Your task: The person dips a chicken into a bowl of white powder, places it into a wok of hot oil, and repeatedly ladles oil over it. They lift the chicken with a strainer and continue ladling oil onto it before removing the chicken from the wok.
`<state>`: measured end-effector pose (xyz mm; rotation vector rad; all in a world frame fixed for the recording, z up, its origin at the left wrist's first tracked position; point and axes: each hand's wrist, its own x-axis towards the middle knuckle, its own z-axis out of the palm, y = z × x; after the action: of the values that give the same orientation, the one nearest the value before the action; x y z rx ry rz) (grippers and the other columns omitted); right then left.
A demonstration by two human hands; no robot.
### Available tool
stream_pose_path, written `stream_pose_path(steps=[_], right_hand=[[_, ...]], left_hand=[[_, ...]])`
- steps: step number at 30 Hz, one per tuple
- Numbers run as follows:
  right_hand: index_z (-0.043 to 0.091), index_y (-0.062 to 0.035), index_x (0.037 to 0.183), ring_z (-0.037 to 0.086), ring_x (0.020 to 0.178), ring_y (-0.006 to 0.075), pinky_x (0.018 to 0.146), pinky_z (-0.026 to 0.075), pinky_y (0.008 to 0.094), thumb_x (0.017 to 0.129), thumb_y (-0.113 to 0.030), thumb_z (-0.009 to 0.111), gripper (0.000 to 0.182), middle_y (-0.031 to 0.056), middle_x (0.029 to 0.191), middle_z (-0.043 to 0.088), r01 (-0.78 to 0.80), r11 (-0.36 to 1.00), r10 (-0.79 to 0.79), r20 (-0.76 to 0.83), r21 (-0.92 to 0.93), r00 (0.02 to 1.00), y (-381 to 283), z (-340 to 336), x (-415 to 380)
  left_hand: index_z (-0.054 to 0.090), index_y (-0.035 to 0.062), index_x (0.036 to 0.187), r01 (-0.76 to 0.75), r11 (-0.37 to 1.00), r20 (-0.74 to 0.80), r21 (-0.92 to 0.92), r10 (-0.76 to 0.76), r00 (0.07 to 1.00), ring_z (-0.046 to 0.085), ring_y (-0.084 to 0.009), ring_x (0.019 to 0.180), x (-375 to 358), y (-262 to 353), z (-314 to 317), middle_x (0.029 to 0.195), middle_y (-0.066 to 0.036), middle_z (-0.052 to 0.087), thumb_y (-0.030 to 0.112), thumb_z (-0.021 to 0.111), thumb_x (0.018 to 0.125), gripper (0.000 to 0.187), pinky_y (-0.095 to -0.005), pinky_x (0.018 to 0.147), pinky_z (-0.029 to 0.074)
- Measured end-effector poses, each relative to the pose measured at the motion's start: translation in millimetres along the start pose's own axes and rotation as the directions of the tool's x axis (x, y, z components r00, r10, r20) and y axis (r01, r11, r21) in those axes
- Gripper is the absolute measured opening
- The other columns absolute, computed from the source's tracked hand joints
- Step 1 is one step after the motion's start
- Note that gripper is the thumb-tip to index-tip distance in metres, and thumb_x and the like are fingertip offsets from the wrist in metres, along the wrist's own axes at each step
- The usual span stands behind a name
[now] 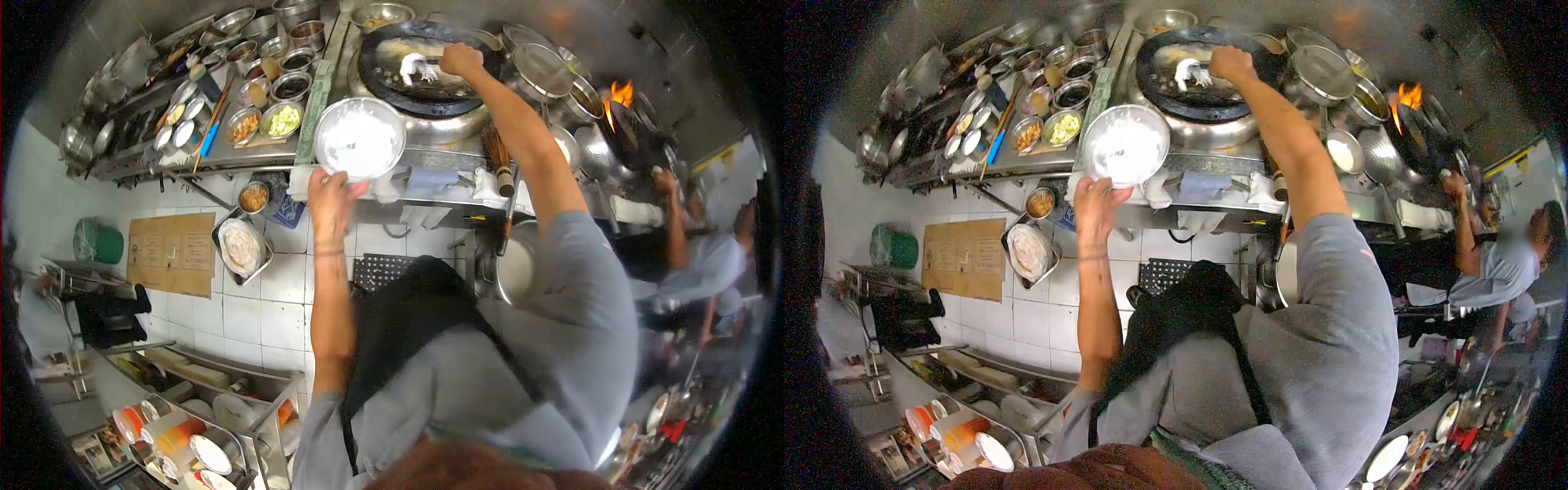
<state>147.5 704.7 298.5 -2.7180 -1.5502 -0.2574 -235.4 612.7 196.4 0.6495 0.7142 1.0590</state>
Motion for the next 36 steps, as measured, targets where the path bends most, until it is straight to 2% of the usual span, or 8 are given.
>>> stream_pose_path(steps=[8, 11, 13, 16, 19, 24, 35, 36], right_hand=[[0.070, -0.0011, 0.102, 0.064, 0.095, 0.0444, 0.083, 0.051, 0.0493, 0.089, -0.045, 0.057, 0.047, 0.0266, 0.095, 0.067, -0.059, 0.839, 0.212, -0.225, 0.541, 0.951, 87, -6, -105], [0.070, 0.0033, 0.093, 0.066, 0.074, 0.0307, 0.069, 0.049, 0.0417, 0.093, -0.045, 0.053, 0.051, 0.0203, 0.076, 0.068, -0.124, 0.674, 0.295, -0.112, 0.728, 0.949, 106, -4, -227], [0.066, 0.0009, 0.077, 0.050, 0.055, 0.0126, 0.050, 0.038, 0.0318, 0.095, -0.047, 0.052, 0.053, 0.0056, 0.062, 0.059, -0.274, 0.488, 0.383, 0.078, 0.829, 0.920, 120, 26, -314], [0.068, -0.0031, 0.110, 0.043, 0.049, 0.0052, 0.045, 0.034, 0.0220, 0.097, -0.047, 0.051, 0.049, 0.0019, 0.070, 0.060, -0.604, 0.011, 0.617, 0.470, 0.797, 0.632, 101, 28, -445], [0.065, -0.0045, 0.115, 0.045, 0.060, 0.0069, 0.048, 0.035, 0.0229, 0.097, -0.044, 0.054, 0.045, 0.0013, 0.074, 0.055, -0.424, -0.431, 0.712, 0.589, 0.796, 0.382, 82, 47, -564], [0.060, -0.0034, 0.091, 0.029, 0.040, 0.0040, 0.033, 0.020, 0.0236, 0.098, -0.045, 0.051, 0.044, 0.0000, 0.067, 0.049, -0.084, -0.433, 0.871, 0.440, 0.898, 0.216, 54, 35, -728], [0.058, -0.0080, 0.077, 0.033, 0.043, 0.0027, 0.037, 0.023, 0.0213, 0.096, -0.045, 0.056, 0.041, -0.0033, 0.059, 0.048, 0.121, -0.324, 0.941, 0.333, 0.938, -0.064, 17, -10, -826], [0.059, -0.0054, 0.079, 0.043, 0.052, 0.0081, 0.045, 0.034, 0.0246, 0.090, -0.040, 0.066, 0.037, 0.0001, 0.063, 0.052, 0.097, -0.289, 0.951, 0.298, 0.952, -0.086, 17, -17, -841]], left_hand=[[0.045, 0.0048, 0.102, 0.134, 0.989, -0.067, 0.067, -0.130, 0.989, 0.067, -0.0288, 0.063, -86, 7, -49, 0.089, -0.014, 0.062, 0.002, 0.060, 0.088, 0.020, -0.0360, 0.057, 0.059], [0.046, 0.0070, 0.099, 0.262, 0.963, 0.012, 0.068, -0.263, 0.965, 0.066, -0.0273, 0.059, -88, -5, -60, 0.083, -0.011, 0.062, 0.001, 0.059, 0.089, 0.017, -0.0352, 0.055, 0.059], [0.046, 0.0085, 0.101, 0.391, 0.910, 0.114, 0.140, -0.407, 0.906, 0.066, -0.0285, 0.059, -80, -21, -61, 0.080, -0.012, 0.062, 0.001, 0.059, 0.089, 0.020, -0.0385, 0.055, 0.059], [0.043, 0.0059, 0.110, 0.509, 0.825, 0.213, 0.246, -0.559, 0.801, 0.067, -0.0311, 0.061, -77, -54, -54, 0.085, -0.014, 0.061, 0.000, 0.060, 0.087, 0.029, -0.0419, 0.058, 0.059], [0.041, 0.0040, 0.114, 0.479, 0.746, 0.343, 0.463, -0.649, 0.678, 0.066, -0.0302, 0.066, -90, -81, -37, 0.096, -0.018, 0.058, -0.002, 0.062, 0.084, 0.036, -0.0387, 0.057, 0.060], [0.042, 0.0040, 0.107, 0.419, 0.497, 0.341, 0.760, -0.854, 0.393, 0.065, -0.0287, 0.059, -148, -168, -11, 0.084, -0.016, 0.058, 0.001, 0.060, 0.086, 0.028, -0.0339, 0.053, 0.059], [0.043, 0.0017, 0.099, 0.075, 0.305, 0.306, 0.949, -0.952, -0.004, 0.066, -0.0247, 0.059, -281, -278, 40, 0.085, -0.016, 0.062, 0.000, 0.059, 0.087, 0.021, -0.0312, 0.050, 0.058], [0.043, 0.0023, 0.098, 0.050, 0.289, 0.291, 0.956, -0.957, -0.024, 0.066, -0.0249, 0.060, -302, -285, 42, 0.085, -0.015, 0.062, 0.000, 0.060, 0.087, 0.021, -0.0318, 0.051, 0.059]])
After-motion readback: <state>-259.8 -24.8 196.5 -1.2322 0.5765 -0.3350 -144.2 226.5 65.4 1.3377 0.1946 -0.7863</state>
